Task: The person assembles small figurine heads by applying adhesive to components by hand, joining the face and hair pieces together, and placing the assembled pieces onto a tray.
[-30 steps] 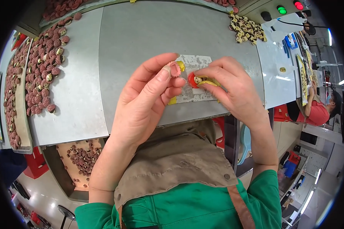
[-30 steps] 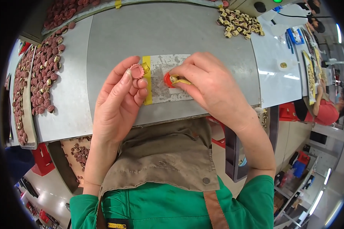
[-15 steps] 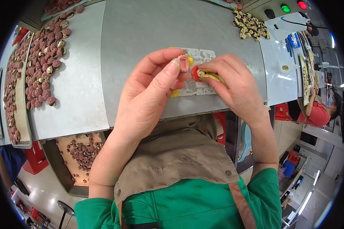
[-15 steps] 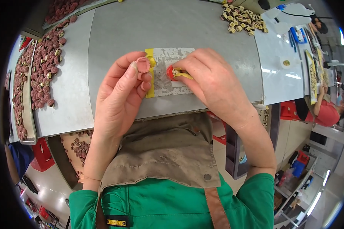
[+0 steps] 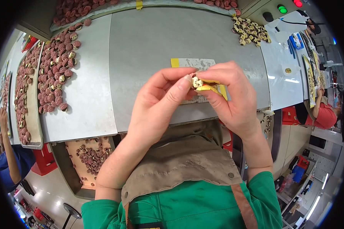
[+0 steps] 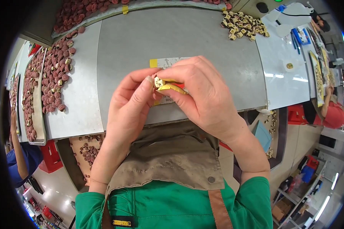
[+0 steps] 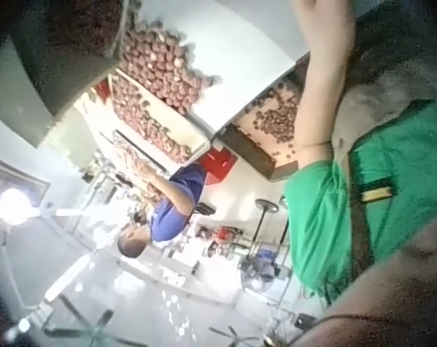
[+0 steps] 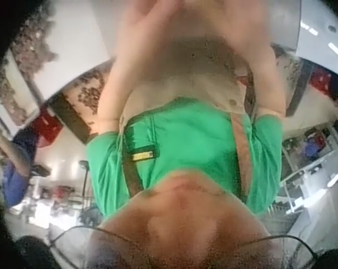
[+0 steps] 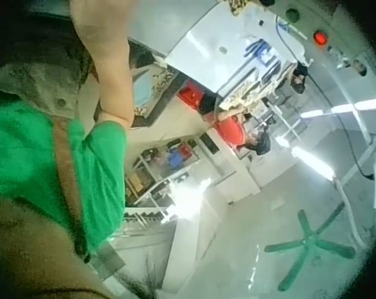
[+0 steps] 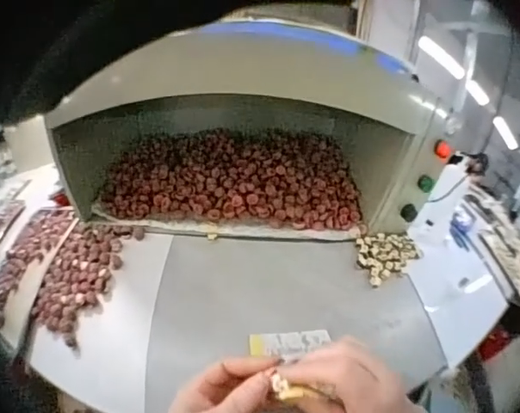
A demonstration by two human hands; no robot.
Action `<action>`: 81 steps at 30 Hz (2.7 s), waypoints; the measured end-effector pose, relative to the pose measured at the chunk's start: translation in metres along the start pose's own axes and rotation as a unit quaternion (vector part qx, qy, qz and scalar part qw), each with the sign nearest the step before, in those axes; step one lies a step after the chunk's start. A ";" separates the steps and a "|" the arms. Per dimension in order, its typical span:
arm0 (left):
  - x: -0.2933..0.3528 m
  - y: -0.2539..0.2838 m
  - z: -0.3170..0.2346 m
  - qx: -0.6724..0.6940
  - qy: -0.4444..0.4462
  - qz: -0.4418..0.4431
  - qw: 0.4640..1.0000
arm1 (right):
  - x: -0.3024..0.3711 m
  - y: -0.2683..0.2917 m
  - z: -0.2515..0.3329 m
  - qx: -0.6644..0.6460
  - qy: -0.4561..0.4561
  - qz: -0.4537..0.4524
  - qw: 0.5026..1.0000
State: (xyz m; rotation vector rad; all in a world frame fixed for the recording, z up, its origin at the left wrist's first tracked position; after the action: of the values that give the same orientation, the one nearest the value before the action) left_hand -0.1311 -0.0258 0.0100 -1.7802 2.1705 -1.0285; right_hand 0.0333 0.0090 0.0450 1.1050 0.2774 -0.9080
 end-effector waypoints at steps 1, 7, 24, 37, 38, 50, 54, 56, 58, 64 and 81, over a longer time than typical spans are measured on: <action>0.002 -0.004 0.004 -0.002 -0.001 -0.001 1.000 | 0.001 0.000 0.000 -0.032 -0.034 -0.012 0.999; 0.003 -0.010 0.002 -0.057 -0.072 -0.006 0.996 | 0.014 -0.007 -0.001 0.029 0.033 -0.051 0.998; -0.008 -0.028 0.032 -0.299 -0.141 -0.050 0.943 | 0.045 -0.014 -0.016 0.020 -0.012 -0.131 0.991; 0.016 0.045 -0.068 -0.471 -0.268 -0.247 0.803 | 0.056 0.059 -0.036 0.186 -0.152 0.003 0.971; 0.021 0.076 -0.097 -0.538 -0.334 -0.321 0.704 | 0.066 0.073 -0.055 0.226 -0.165 0.000 0.960; 0.090 0.222 -0.196 -0.713 -0.148 -0.625 0.281 | 0.071 0.110 -0.104 0.285 -0.136 0.025 0.949; -0.013 0.169 -0.192 -0.722 -0.320 -0.437 0.430 | 0.064 0.103 -0.107 0.249 -0.273 -0.005 0.929; -0.063 0.134 -0.176 -0.706 -0.300 -0.391 0.508 | 0.063 0.100 -0.106 0.224 -0.183 -0.037 0.956; -0.100 0.127 -0.166 -0.738 -0.306 -0.444 0.405 | 0.057 0.098 -0.105 0.227 -0.164 -0.041 0.959; -0.131 0.134 -0.162 -0.784 -0.283 -0.371 0.409 | 0.056 0.094 -0.108 0.223 -0.194 -0.047 0.954; -0.031 -0.025 -0.050 -0.358 -0.043 -0.087 0.929 | 0.060 0.098 -0.082 0.147 -0.172 -0.051 0.973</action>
State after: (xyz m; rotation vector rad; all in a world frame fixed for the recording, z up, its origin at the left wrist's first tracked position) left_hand -0.1281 0.0217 0.0526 -2.2706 2.5595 -0.1390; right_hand 0.1627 0.0647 0.0344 1.1867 -0.0921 -1.2420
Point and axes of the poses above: each hand's wrist, its own x-axis away from the middle knuckle, its own y-axis out of the back of the hand, z = x × y, the point moved 1 cm from there along -x, towards the middle knuckle, and after that the axes turned 14 degrees about y, right-handed, at the moved point
